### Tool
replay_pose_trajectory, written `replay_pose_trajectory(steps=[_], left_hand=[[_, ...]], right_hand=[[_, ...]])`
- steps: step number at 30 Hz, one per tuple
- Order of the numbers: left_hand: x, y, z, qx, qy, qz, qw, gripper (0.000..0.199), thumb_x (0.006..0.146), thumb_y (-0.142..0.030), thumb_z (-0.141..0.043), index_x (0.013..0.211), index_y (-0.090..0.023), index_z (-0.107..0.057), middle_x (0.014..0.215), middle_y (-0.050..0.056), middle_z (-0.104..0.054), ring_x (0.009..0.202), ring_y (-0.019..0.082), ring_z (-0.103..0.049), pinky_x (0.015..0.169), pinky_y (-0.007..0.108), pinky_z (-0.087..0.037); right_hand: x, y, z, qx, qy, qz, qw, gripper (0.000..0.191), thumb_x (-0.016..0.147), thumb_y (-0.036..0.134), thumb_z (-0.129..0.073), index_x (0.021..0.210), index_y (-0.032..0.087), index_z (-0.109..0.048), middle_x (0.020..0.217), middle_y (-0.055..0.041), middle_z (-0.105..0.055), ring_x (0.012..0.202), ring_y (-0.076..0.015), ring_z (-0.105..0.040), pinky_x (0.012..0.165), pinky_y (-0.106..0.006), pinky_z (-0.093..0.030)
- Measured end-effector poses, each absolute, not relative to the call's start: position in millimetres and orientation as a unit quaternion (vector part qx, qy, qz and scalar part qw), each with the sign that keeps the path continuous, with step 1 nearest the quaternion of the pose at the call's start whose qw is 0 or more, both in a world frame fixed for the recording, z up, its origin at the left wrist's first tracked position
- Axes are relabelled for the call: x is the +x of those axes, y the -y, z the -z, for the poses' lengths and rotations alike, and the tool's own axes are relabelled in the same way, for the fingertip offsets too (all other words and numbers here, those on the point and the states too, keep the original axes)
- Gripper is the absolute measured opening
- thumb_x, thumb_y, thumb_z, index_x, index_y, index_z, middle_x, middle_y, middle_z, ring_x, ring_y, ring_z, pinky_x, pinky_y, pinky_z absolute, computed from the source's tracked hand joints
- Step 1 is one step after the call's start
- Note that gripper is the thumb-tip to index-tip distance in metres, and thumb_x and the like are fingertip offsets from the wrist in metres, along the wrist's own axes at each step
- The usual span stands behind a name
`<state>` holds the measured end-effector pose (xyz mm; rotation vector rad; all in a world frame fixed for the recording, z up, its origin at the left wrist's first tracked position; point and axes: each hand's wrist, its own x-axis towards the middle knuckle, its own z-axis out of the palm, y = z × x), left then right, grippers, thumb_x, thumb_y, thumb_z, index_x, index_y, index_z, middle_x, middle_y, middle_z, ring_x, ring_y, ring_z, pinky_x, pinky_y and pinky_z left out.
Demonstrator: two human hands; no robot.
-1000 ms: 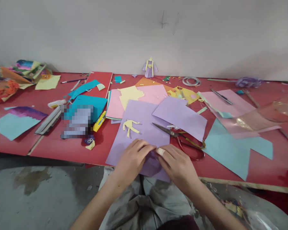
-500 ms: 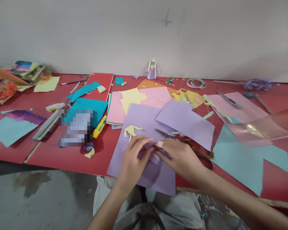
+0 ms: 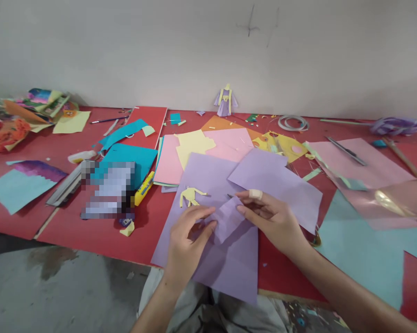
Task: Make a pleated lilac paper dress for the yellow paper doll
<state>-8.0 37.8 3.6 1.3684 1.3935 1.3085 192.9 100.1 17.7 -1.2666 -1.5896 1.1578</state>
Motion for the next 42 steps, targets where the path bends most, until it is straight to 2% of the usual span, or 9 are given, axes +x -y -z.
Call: replay_pose_trajectory(steps=[7, 12, 15, 21, 25, 30, 34, 38, 42], left_hand=[[-6.8, -36.7, -4.1, 0.477, -0.542, -0.55, 0.42, 0.023, 0.086, -0.023, -0.073, 0.108, -0.03, -0.074, 0.11, 0.001, -0.07, 0.103, 0.013, -0.067, 0.085, 0.016, -0.057], [-8.1, -36.3, -5.9, 0.453, -0.547, -0.561, 0.427, 0.02, 0.085, -0.022, -0.074, 0.104, -0.028, -0.075, 0.104, -0.001, -0.074, 0.097, 0.01, -0.07, 0.089, 0.015, -0.056], [-8.3, -34.9, -6.6, 0.471, -0.541, -0.547, 0.433, 0.021, 0.085, -0.021, -0.074, 0.105, -0.027, -0.074, 0.101, -0.001, -0.075, 0.094, 0.01, -0.071, 0.087, 0.015, -0.057], [-7.2, -29.1, -7.9, 0.563, -0.529, -0.544, 0.328, 0.009, 0.086, -0.018, -0.072, 0.092, -0.024, -0.074, 0.089, -0.001, -0.075, 0.086, 0.012, -0.07, 0.083, 0.019, -0.056], [-24.5, -34.9, -17.2, 0.584, -0.579, -0.465, 0.328, 0.017, 0.094, -0.027, -0.062, 0.109, -0.025, -0.07, 0.101, 0.002, -0.075, 0.092, 0.015, -0.07, 0.084, 0.024, -0.056], [-51.8, -60.6, -21.1, 0.676, -0.662, -0.293, 0.138, 0.03, 0.095, -0.032, -0.06, 0.123, -0.021, -0.061, 0.124, 0.008, -0.066, 0.119, 0.029, -0.056, 0.104, 0.047, -0.044], [-53.5, -76.1, -16.9, 0.714, -0.665, -0.201, 0.089, 0.036, 0.096, -0.035, -0.056, 0.129, -0.02, -0.056, 0.128, 0.01, -0.063, 0.119, 0.031, -0.055, 0.1, 0.047, -0.046], [-51.2, -86.4, -14.7, 0.718, -0.656, -0.201, 0.116, 0.039, 0.095, -0.025, -0.057, 0.133, -0.021, -0.054, 0.124, 0.009, -0.065, 0.118, 0.028, -0.057, 0.1, 0.044, -0.047], [-54.5, -96.2, -10.0, 0.696, -0.64, -0.226, 0.233, 0.041, 0.091, -0.018, -0.058, 0.132, -0.02, -0.056, 0.12, 0.008, -0.066, 0.108, 0.023, -0.063, 0.093, 0.036, -0.052]], right_hand=[[198.0, -99.0, -19.7, -0.496, 0.579, -0.504, 0.404, 0.032, 0.077, 0.039, -0.078, 0.105, 0.025, -0.072, 0.084, -0.0012, -0.065, 0.075, -0.0142, -0.063, 0.065, -0.024, -0.055], [198.2, -98.4, -22.4, -0.457, 0.592, -0.514, 0.421, 0.017, 0.078, 0.037, -0.078, 0.084, 0.022, -0.072, 0.083, -0.0025, -0.065, 0.077, -0.0156, -0.064, 0.065, -0.024, -0.055], [198.7, -97.4, -25.2, -0.432, 0.616, -0.491, 0.439, 0.011, 0.079, 0.033, -0.077, 0.081, 0.023, -0.073, 0.084, -0.0028, -0.066, 0.079, -0.0163, -0.065, 0.066, -0.025, -0.055], [203.8, -98.1, -20.0, -0.434, 0.664, -0.393, 0.466, 0.006, 0.084, 0.023, -0.072, 0.086, 0.027, -0.076, 0.082, -0.0008, -0.065, 0.074, -0.0133, -0.062, 0.06, -0.023, -0.05], [203.3, -98.6, -21.0, -0.461, 0.645, -0.404, 0.457, 0.005, 0.085, 0.028, -0.07, 0.088, 0.026, -0.074, 0.094, -0.0024, -0.072, 0.082, -0.0163, -0.068, 0.066, -0.025, -0.056], [197.9, -97.7, -27.4, -0.497, 0.608, -0.431, 0.444, 0.019, 0.079, 0.04, -0.076, 0.086, 0.024, -0.069, 0.072, 0.0008, -0.069, 0.064, -0.0151, -0.066, 0.053, -0.024, -0.057], [197.0, -98.8, -23.4, -0.492, 0.614, -0.448, 0.425, 0.028, 0.079, 0.043, -0.075, 0.099, 0.024, -0.068, 0.079, -0.0007, -0.07, 0.069, -0.0157, -0.067, 0.057, -0.024, -0.059], [198.8, -100.9, -18.7, -0.484, 0.619, -0.461, 0.412, 0.025, 0.082, 0.043, -0.072, 0.098, 0.024, -0.068, 0.079, -0.0012, -0.068, 0.072, -0.0155, -0.066, 0.061, -0.025, -0.058], [198.5, -100.2, -19.4, -0.474, 0.625, -0.467, 0.408, 0.021, 0.083, 0.041, -0.072, 0.091, 0.023, -0.067, 0.082, -0.0015, -0.067, 0.077, -0.0162, -0.066, 0.063, -0.024, -0.057]])
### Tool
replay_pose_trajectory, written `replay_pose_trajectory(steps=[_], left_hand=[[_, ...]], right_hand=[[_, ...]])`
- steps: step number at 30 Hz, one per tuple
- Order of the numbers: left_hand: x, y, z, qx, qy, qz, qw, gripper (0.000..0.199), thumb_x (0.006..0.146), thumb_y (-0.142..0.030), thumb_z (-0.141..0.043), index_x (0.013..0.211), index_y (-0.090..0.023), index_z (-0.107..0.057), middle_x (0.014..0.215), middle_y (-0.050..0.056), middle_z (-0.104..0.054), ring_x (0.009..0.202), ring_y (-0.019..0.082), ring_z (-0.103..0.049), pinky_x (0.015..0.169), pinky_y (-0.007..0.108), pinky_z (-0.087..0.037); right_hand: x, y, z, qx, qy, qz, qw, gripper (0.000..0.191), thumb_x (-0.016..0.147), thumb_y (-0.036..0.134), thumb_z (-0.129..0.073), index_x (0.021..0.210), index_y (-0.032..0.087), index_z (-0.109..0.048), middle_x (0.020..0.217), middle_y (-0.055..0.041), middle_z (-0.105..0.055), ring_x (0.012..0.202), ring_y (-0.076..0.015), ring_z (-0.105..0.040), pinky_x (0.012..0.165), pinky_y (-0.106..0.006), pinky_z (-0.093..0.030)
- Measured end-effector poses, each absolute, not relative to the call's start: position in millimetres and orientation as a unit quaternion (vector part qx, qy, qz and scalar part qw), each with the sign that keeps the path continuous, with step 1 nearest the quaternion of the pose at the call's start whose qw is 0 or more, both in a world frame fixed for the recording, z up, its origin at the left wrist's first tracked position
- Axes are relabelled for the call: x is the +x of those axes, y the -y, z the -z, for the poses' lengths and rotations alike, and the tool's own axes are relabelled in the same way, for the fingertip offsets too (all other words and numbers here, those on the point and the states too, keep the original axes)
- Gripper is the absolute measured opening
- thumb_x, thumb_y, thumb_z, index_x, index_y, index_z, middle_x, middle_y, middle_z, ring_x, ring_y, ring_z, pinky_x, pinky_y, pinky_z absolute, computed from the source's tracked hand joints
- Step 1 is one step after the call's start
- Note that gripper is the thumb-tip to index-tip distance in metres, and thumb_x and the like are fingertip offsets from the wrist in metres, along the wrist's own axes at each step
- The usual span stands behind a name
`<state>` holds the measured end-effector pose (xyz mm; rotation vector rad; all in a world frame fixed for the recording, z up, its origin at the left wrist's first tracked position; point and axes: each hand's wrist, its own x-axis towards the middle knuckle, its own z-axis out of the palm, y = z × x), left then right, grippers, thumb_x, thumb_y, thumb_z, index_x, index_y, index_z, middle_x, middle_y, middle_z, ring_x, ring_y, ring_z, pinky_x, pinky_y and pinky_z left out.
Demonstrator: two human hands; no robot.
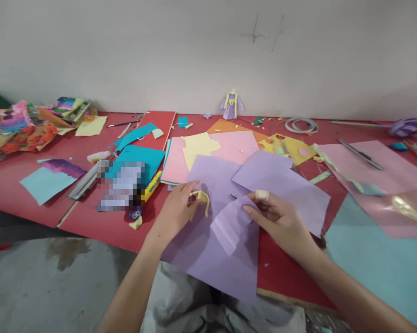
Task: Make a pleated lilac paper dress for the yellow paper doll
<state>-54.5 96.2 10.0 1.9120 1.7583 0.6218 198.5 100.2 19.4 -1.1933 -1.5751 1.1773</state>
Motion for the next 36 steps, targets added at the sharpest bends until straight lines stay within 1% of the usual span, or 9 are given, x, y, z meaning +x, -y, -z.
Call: replay_pose_trajectory(steps=[5, 10, 16, 20, 23, 27, 31, 33, 36], left_hand=[[-56.1, -102.5, -21.4, 0.706, -0.6, -0.239, 0.291, 0.026, 0.09, -0.02, -0.055, 0.112, -0.022, -0.07, 0.107, 0.007, -0.069, 0.096, 0.02, -0.066, 0.084, 0.031, -0.052], [-53.1, -110.4, -47.2, 0.7, -0.584, -0.232, 0.338, 0.014, 0.089, -0.028, -0.059, 0.096, -0.022, -0.069, 0.096, 0.004, -0.073, 0.089, 0.02, -0.067, 0.077, 0.029, -0.049], [-39.2, -130.0, -50.4, 0.668, -0.514, -0.347, 0.411, 0.022, 0.092, -0.029, -0.059, 0.112, -0.023, -0.055, 0.089, 0.0, -0.073, 0.08, 0.016, -0.068, 0.074, 0.026, -0.05], [-22.2, -142.2, -48.0, 0.66, -0.471, -0.42, 0.408, 0.01, 0.091, -0.025, -0.059, 0.088, -0.019, -0.066, 0.095, 0.003, -0.072, 0.079, 0.013, -0.067, 0.073, 0.024, -0.053], [-17.2, -144.1, -46.9, 0.595, -0.443, -0.491, 0.457, 0.012, 0.09, -0.025, -0.062, 0.09, -0.018, -0.072, 0.094, 0.004, -0.072, 0.076, 0.013, -0.066, 0.071, 0.025, -0.055], [-18.0, -133.7, -44.4, 0.525, -0.345, -0.592, 0.505, 0.013, 0.091, -0.023, -0.064, 0.093, -0.024, -0.077, 0.097, 0.003, -0.073, 0.092, 0.016, -0.067, 0.084, 0.029, -0.055], [-11.8, -122.4, -38.9, 0.598, -0.332, -0.511, 0.52, 0.021, 0.092, -0.02, -0.062, 0.104, -0.029, -0.077, 0.114, 0.004, -0.072, 0.124, 0.021, -0.057, 0.106, 0.036, -0.047], [-6.9, -121.2, -34.3, 0.615, -0.358, -0.48, 0.513, 0.021, 0.093, -0.02, -0.061, 0.105, -0.027, -0.077, 0.114, 0.005, -0.072, 0.129, 0.023, -0.054, 0.103, 0.035, -0.048], [-1.5, -122.9, -27.9, 0.578, -0.405, -0.462, 0.538, 0.019, 0.093, -0.027, -0.06, 0.103, -0.023, -0.076, 0.106, 0.006, -0.074, 0.09, 0.018, -0.067, 0.078, 0.029, -0.055]], right_hand=[[197.1, -99.1, -22.4, -0.463, 0.622, -0.499, 0.386, 0.021, 0.085, 0.041, -0.068, 0.087, 0.021, -0.066, 0.079, -0.0024, -0.067, 0.068, -0.0151, -0.065, 0.061, -0.027, -0.06], [196.5, -99.1, -23.9, -0.446, 0.599, -0.542, 0.386, 0.021, 0.085, 0.04, -0.068, 0.089, 0.02, -0.062, 0.079, -0.0017, -0.067, 0.061, -0.0132, -0.063, 0.056, -0.027, -0.06], [193.8, -98.5, -27.8, -0.427, 0.55, -0.564, 0.444, 0.027, 0.084, 0.035, -0.07, 0.104, 0.027, -0.053, 0.068, 0.0075, -0.058, 0.047, -0.0096, -0.056, 0.044, -0.022, -0.05], [199.9, -104.6, -24.7, -0.453, 0.589, -0.511, 0.432, 0.016, 0.085, 0.035, -0.066, 0.078, 0.021, -0.063, 0.078, 0.0003, -0.067, 0.05, -0.0095, -0.058, 0.049, -0.024, -0.052], [208.3, -111.3, -18.9, -0.5, 0.612, -0.457, 0.408, 0.019, 0.09, 0.033, -0.058, 0.087, 0.021, -0.072, 0.095, -0.0047, -0.072, 0.061, -0.0121, -0.064, 0.059, -0.027, -0.056], [213.8, -115.3, -19.0, -0.541, 0.651, -0.367, 0.387, 0.024, 0.094, 0.034, -0.055, 0.106, 0.024, -0.073, 0.104, -0.0059, -0.069, 0.072, -0.0146, -0.066, 0.068, -0.028, -0.058], [205.9, -109.8, -31.2, -0.504, 0.673, -0.398, 0.368, 0.025, 0.096, 0.037, -0.053, 0.105, 0.024, -0.072, 0.098, -0.0059, -0.068, 0.079, -0.0166, -0.066, 0.07, -0.026, -0.058], [200.0, -105.2, -35.1, -0.491, 0.668, -0.422, 0.367, 0.025, 0.096, 0.039, -0.054, 0.099, 0.024, -0.073, 0.095, -0.0057, -0.07, 0.08, -0.0178, -0.067, 0.07, -0.027, -0.058], [194.2, -99.2, -33.6, -0.497, 0.62, -0.457, 0.399, 0.024, 0.092, 0.043, -0.061, 0.102, 0.025, -0.074, 0.093, -0.0047, -0.072, 0.077, -0.0191, -0.069, 0.07, -0.03, -0.061]])
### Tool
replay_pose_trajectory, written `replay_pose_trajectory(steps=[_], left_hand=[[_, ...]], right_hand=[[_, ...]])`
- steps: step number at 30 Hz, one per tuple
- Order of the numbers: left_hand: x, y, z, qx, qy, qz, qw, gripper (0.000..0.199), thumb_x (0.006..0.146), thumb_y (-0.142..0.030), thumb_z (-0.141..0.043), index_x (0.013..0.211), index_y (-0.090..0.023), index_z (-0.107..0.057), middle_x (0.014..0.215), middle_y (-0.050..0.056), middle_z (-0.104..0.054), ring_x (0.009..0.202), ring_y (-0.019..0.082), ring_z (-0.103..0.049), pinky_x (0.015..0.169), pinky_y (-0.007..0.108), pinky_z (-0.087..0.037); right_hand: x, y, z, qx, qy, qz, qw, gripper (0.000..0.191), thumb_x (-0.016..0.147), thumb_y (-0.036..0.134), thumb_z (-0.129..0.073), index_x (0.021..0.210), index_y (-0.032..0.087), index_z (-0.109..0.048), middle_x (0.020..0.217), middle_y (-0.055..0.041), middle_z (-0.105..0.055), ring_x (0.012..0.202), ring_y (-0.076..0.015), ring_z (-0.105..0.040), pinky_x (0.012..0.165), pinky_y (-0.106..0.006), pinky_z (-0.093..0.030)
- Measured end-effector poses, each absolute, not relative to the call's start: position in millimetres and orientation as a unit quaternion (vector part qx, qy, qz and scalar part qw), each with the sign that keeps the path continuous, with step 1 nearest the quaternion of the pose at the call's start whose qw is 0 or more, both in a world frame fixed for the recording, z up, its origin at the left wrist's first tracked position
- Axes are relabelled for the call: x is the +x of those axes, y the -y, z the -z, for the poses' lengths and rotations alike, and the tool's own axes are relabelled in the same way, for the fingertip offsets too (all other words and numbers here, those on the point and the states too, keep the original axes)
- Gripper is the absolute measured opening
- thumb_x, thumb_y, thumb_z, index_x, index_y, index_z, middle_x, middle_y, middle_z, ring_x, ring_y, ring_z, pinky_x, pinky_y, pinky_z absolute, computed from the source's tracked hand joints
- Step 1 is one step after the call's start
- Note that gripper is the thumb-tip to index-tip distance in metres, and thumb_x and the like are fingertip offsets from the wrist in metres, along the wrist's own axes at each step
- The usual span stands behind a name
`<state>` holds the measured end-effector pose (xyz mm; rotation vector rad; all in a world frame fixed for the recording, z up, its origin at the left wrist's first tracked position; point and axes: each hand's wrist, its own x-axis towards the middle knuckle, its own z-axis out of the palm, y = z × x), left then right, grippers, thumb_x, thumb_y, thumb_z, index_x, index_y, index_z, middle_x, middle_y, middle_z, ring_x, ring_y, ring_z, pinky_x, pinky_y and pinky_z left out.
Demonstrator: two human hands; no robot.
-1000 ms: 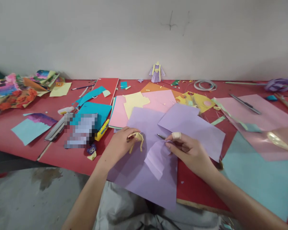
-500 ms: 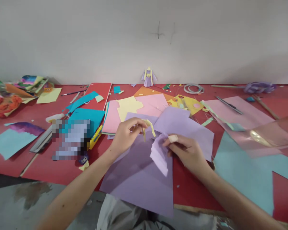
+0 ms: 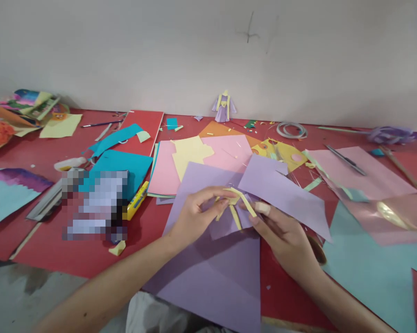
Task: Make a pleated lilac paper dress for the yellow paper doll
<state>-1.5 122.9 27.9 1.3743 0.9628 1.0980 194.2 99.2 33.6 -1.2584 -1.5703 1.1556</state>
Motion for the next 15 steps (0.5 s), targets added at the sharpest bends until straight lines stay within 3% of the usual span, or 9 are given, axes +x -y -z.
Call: replay_pose_trajectory(steps=[3, 5, 8, 12, 15], left_hand=[[1.0, -123.7, -25.8, 0.524, -0.442, -0.465, 0.56, 0.023, 0.091, -0.031, -0.064, 0.109, -0.022, -0.074, 0.09, 0.003, -0.072, 0.062, 0.01, -0.057, 0.059, 0.022, -0.05], [1.5, -123.3, -26.3, 0.501, -0.449, -0.472, 0.569, 0.034, 0.089, -0.031, -0.066, 0.122, -0.024, -0.069, 0.083, 0.001, -0.069, 0.065, 0.01, -0.057, 0.058, 0.02, -0.049], [0.8, -123.2, -26.9, 0.487, -0.453, -0.466, 0.584, 0.045, 0.088, -0.03, -0.067, 0.133, -0.027, -0.062, 0.091, 0.001, -0.07, 0.073, 0.012, -0.061, 0.061, 0.02, -0.05], [-0.4, -125.0, -25.6, 0.49, -0.473, -0.453, 0.575, 0.033, 0.086, -0.028, -0.068, 0.119, -0.023, -0.068, 0.095, 0.003, -0.072, 0.078, 0.015, -0.066, 0.064, 0.022, -0.052], [-0.6, -125.8, -25.4, 0.491, -0.489, -0.445, 0.567, 0.027, 0.084, -0.026, -0.069, 0.11, -0.02, -0.067, 0.095, 0.003, -0.072, 0.08, 0.015, -0.068, 0.068, 0.023, -0.054]], right_hand=[[192.8, -95.6, -29.1, -0.526, 0.597, -0.453, 0.402, 0.027, 0.087, 0.043, -0.067, 0.106, 0.025, -0.076, 0.09, -0.004, -0.073, 0.074, -0.0193, -0.07, 0.069, -0.031, -0.062], [193.3, -94.5, -27.4, -0.53, 0.605, -0.443, 0.397, 0.027, 0.087, 0.041, -0.068, 0.109, 0.027, -0.076, 0.098, -0.0042, -0.074, 0.081, -0.0198, -0.071, 0.072, -0.031, -0.061], [194.9, -93.3, -25.8, -0.518, 0.611, -0.442, 0.404, 0.029, 0.088, 0.039, -0.067, 0.115, 0.032, -0.074, 0.11, -0.0034, -0.073, 0.084, -0.02, -0.072, 0.072, -0.03, -0.062], [197.7, -90.0, -22.6, -0.511, 0.628, -0.439, 0.389, 0.031, 0.09, 0.038, -0.064, 0.12, 0.033, -0.072, 0.122, -0.004, -0.071, 0.089, -0.0218, -0.073, 0.073, -0.031, -0.063], [199.1, -86.4, -19.6, -0.503, 0.659, -0.411, 0.379, 0.033, 0.091, 0.034, -0.063, 0.124, 0.032, -0.07, 0.133, -0.0056, -0.066, 0.103, -0.0252, -0.072, 0.085, -0.035, -0.063]])
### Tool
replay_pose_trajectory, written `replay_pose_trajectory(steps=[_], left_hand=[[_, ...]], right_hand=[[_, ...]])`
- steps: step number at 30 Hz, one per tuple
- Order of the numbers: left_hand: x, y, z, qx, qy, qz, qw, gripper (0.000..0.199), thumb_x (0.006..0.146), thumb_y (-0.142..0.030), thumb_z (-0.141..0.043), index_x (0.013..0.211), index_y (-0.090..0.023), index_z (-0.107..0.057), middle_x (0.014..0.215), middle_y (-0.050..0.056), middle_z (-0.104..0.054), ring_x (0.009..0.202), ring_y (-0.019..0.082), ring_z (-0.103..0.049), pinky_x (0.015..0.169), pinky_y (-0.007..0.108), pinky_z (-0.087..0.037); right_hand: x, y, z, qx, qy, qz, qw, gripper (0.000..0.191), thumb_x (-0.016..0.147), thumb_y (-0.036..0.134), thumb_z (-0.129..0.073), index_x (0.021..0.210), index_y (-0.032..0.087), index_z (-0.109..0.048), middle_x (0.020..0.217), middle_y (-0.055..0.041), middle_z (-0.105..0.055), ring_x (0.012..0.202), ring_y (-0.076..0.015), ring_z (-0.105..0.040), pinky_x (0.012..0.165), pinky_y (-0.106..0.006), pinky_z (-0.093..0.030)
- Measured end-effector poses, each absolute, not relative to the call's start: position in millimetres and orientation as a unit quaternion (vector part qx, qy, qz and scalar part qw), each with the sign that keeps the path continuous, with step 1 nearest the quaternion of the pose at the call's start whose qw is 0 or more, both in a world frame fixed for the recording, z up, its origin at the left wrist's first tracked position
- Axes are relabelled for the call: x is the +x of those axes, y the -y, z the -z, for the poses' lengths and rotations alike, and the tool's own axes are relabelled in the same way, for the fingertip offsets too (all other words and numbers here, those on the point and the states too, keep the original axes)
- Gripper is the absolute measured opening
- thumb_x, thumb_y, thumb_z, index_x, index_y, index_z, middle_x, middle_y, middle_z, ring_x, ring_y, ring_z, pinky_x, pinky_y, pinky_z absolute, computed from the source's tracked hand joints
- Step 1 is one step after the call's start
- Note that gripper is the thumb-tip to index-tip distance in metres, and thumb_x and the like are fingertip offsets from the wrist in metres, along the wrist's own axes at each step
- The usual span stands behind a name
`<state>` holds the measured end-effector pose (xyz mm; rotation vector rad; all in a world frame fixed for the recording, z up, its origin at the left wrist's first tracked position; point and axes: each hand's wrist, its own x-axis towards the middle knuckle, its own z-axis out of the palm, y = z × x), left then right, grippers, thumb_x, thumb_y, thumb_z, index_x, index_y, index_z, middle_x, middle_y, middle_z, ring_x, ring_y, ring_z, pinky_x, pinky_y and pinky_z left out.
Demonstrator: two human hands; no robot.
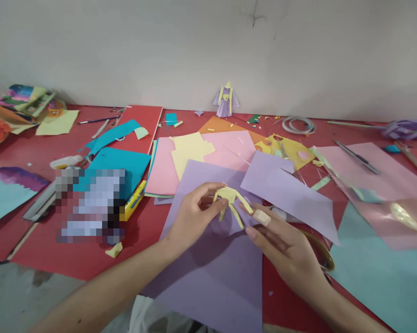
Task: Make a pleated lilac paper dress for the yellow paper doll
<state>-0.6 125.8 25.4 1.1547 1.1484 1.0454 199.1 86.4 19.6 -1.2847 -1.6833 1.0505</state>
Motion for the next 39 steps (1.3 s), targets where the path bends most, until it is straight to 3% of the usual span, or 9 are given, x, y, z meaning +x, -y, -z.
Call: replay_pose_trajectory(steps=[4, 10, 14, 19, 28, 34, 39], left_hand=[[-1.3, -125.8, -26.9, 0.496, -0.51, -0.429, 0.557, 0.015, 0.083, -0.024, -0.069, 0.095, -0.018, -0.063, 0.084, 0.0, -0.068, 0.074, 0.011, -0.064, 0.067, 0.02, -0.051], [-3.5, -127.1, -27.1, 0.508, -0.496, -0.418, 0.567, 0.014, 0.086, -0.027, -0.067, 0.08, -0.017, -0.057, 0.071, -0.004, -0.059, 0.063, 0.008, -0.055, 0.057, 0.018, -0.043], [-4.8, -127.4, -26.5, 0.512, -0.489, -0.416, 0.57, 0.017, 0.086, -0.029, -0.067, 0.079, -0.017, -0.057, 0.067, -0.005, -0.055, 0.059, 0.008, -0.051, 0.054, 0.019, -0.039], [-5.4, -126.2, -26.6, 0.523, -0.496, -0.417, 0.554, 0.017, 0.087, -0.029, -0.066, 0.079, -0.017, -0.057, 0.067, -0.005, -0.056, 0.059, 0.008, -0.052, 0.056, 0.02, -0.04], [-2.8, -125.1, -29.4, 0.516, -0.495, -0.413, 0.565, 0.019, 0.087, -0.03, -0.067, 0.079, -0.017, -0.057, 0.063, -0.006, -0.055, 0.056, 0.006, -0.051, 0.053, 0.018, -0.038], [-1.6, -122.7, -32.4, 0.514, -0.496, -0.416, 0.563, 0.019, 0.087, -0.029, -0.067, 0.077, -0.017, -0.056, 0.063, -0.006, -0.054, 0.056, 0.006, -0.05, 0.054, 0.018, -0.039], [0.1, -121.9, -33.5, 0.496, -0.485, -0.42, 0.586, 0.022, 0.086, -0.03, -0.069, 0.076, -0.016, -0.055, 0.065, -0.005, -0.058, 0.058, 0.007, -0.054, 0.055, 0.019, -0.041]], right_hand=[[198.0, -85.2, -18.7, -0.493, 0.715, -0.327, 0.371, 0.039, 0.09, 0.03, -0.064, 0.128, 0.028, -0.068, 0.135, -0.0087, -0.065, 0.121, -0.03, -0.064, 0.101, -0.042, -0.056], [194.0, -87.4, -24.2, -0.459, 0.775, -0.277, 0.336, 0.052, 0.089, 0.027, -0.064, 0.141, 0.029, -0.057, 0.138, -0.0087, -0.063, 0.132, -0.0291, -0.055, 0.105, -0.041, -0.051], [198.2, -86.0, -26.0, -0.477, 0.724, -0.384, 0.319, 0.053, 0.088, 0.033, -0.067, 0.14, 0.033, -0.057, 0.142, -0.0057, -0.058, 0.137, -0.0302, -0.048, 0.109, -0.046, -0.046], [205.4, -85.9, -23.7, -0.485, 0.541, -0.601, 0.333, 0.044, 0.09, 0.04, -0.067, 0.134, 0.035, -0.062, 0.145, -0.0051, -0.055, 0.132, -0.0291, -0.055, 0.105, -0.043, -0.051], [197.1, -88.0, -24.8, -0.522, 0.556, -0.529, 0.371, 0.04, 0.094, 0.04, -0.061, 0.134, 0.033, -0.062, 0.142, -0.0021, -0.059, 0.135, -0.0256, -0.052, 0.112, -0.041, -0.045], [192.6, -87.1, -25.6, -0.519, 0.586, -0.481, 0.394, 0.042, 0.092, 0.037, -0.064, 0.133, 0.031, -0.063, 0.131, -0.0017, -0.068, 0.119, -0.0238, -0.066, 0.096, -0.034, -0.058], [193.1, -87.1, -26.9, -0.561, 0.685, -0.295, 0.359, 0.036, 0.094, 0.032, -0.06, 0.129, 0.027, -0.067, 0.113, -0.0024, -0.077, 0.1, -0.0226, -0.075, 0.068, -0.022, -0.063]])
